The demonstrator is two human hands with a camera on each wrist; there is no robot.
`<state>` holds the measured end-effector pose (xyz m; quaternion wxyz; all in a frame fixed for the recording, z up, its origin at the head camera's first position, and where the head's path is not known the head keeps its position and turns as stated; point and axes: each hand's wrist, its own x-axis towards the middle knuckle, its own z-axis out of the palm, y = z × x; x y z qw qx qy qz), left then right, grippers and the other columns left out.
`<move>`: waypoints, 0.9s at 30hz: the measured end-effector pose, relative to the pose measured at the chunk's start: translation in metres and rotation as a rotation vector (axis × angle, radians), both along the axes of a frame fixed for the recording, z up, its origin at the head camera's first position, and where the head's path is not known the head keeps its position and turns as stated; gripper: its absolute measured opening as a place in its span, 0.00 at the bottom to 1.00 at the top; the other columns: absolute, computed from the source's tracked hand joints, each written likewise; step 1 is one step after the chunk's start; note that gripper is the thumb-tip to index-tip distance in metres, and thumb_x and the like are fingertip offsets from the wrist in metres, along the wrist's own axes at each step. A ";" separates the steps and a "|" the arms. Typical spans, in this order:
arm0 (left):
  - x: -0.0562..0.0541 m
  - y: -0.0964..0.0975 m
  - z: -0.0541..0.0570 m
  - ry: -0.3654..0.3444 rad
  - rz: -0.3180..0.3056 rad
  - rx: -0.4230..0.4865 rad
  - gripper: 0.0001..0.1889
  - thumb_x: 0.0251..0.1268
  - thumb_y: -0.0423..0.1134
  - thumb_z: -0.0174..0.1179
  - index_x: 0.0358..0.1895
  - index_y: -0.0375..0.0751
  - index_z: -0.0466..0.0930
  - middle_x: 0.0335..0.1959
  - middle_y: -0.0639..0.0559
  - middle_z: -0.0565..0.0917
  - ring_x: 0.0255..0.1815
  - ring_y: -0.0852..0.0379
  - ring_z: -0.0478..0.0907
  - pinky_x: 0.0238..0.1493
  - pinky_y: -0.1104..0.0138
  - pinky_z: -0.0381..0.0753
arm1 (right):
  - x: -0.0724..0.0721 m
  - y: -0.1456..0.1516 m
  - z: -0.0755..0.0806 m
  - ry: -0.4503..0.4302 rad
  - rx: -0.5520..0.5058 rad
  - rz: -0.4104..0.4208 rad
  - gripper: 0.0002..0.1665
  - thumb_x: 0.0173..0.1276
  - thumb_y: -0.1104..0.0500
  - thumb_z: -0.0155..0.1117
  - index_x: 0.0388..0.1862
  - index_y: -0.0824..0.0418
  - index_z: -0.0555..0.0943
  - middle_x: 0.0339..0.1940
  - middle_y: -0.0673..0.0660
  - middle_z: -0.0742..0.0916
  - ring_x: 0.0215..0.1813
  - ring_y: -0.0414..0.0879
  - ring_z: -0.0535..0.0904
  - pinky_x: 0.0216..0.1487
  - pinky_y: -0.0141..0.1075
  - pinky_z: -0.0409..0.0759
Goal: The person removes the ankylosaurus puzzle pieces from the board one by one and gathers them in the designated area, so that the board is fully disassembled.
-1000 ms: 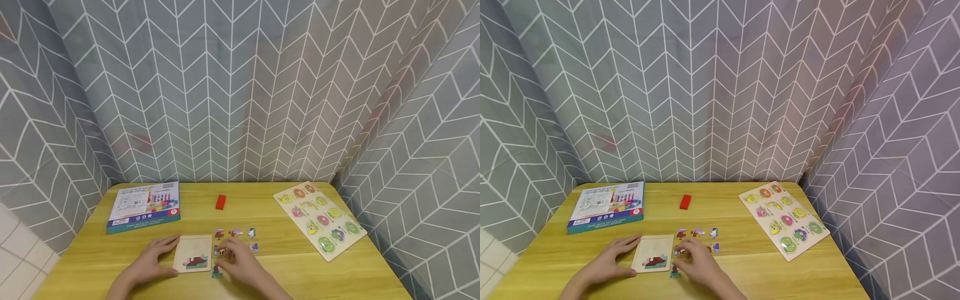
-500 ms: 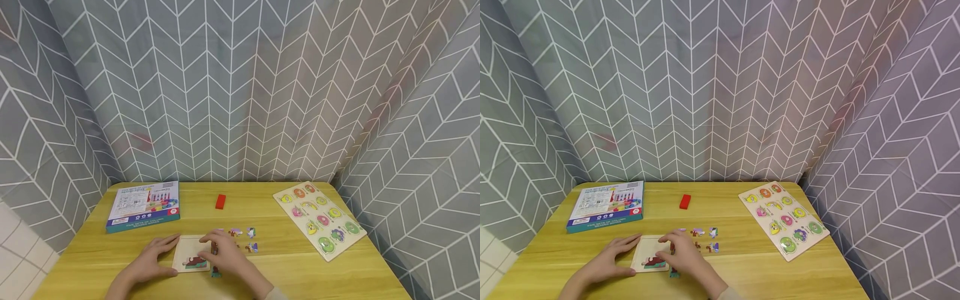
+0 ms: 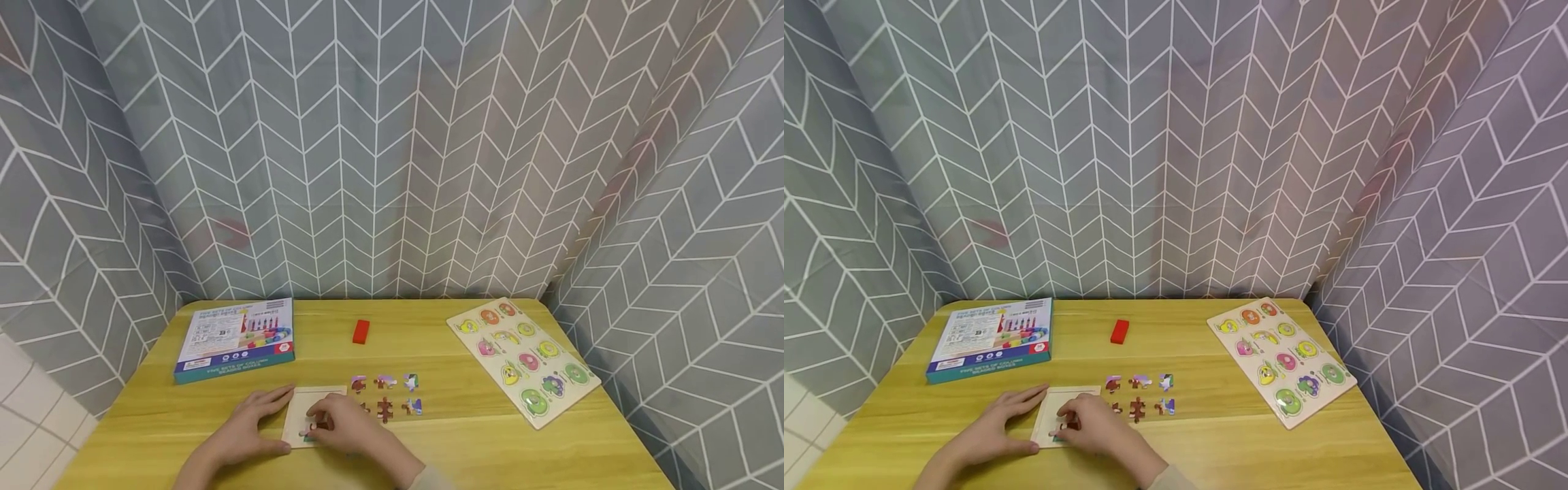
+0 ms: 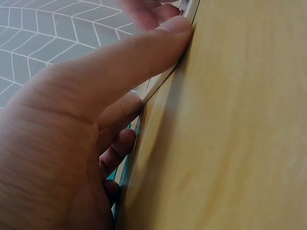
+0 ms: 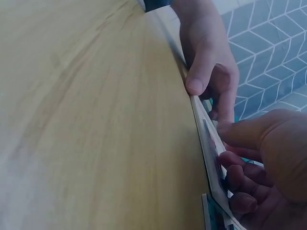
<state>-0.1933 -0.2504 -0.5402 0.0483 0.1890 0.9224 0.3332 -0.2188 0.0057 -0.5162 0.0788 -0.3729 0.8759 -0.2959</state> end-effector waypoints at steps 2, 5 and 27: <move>0.000 0.000 -0.001 0.000 0.000 0.005 0.51 0.52 0.63 0.79 0.79 0.47 0.73 0.80 0.47 0.72 0.69 0.39 0.68 0.64 0.37 0.71 | 0.000 0.000 -0.004 0.006 -0.003 -0.002 0.15 0.73 0.56 0.74 0.54 0.61 0.89 0.33 0.42 0.84 0.34 0.27 0.71 0.39 0.21 0.73; 0.000 -0.001 -0.001 0.009 -0.007 0.012 0.51 0.52 0.63 0.79 0.79 0.46 0.72 0.79 0.46 0.72 0.69 0.39 0.68 0.64 0.36 0.71 | 0.000 0.000 -0.007 0.034 -0.005 -0.001 0.12 0.72 0.57 0.74 0.51 0.60 0.90 0.31 0.41 0.82 0.34 0.27 0.69 0.38 0.21 0.72; 0.000 0.001 -0.003 0.011 0.004 0.005 0.51 0.51 0.64 0.79 0.79 0.48 0.72 0.79 0.48 0.72 0.67 0.44 0.69 0.64 0.38 0.71 | 0.005 0.003 -0.011 0.006 0.038 0.000 0.16 0.77 0.65 0.64 0.54 0.49 0.91 0.40 0.42 0.79 0.38 0.28 0.68 0.40 0.23 0.72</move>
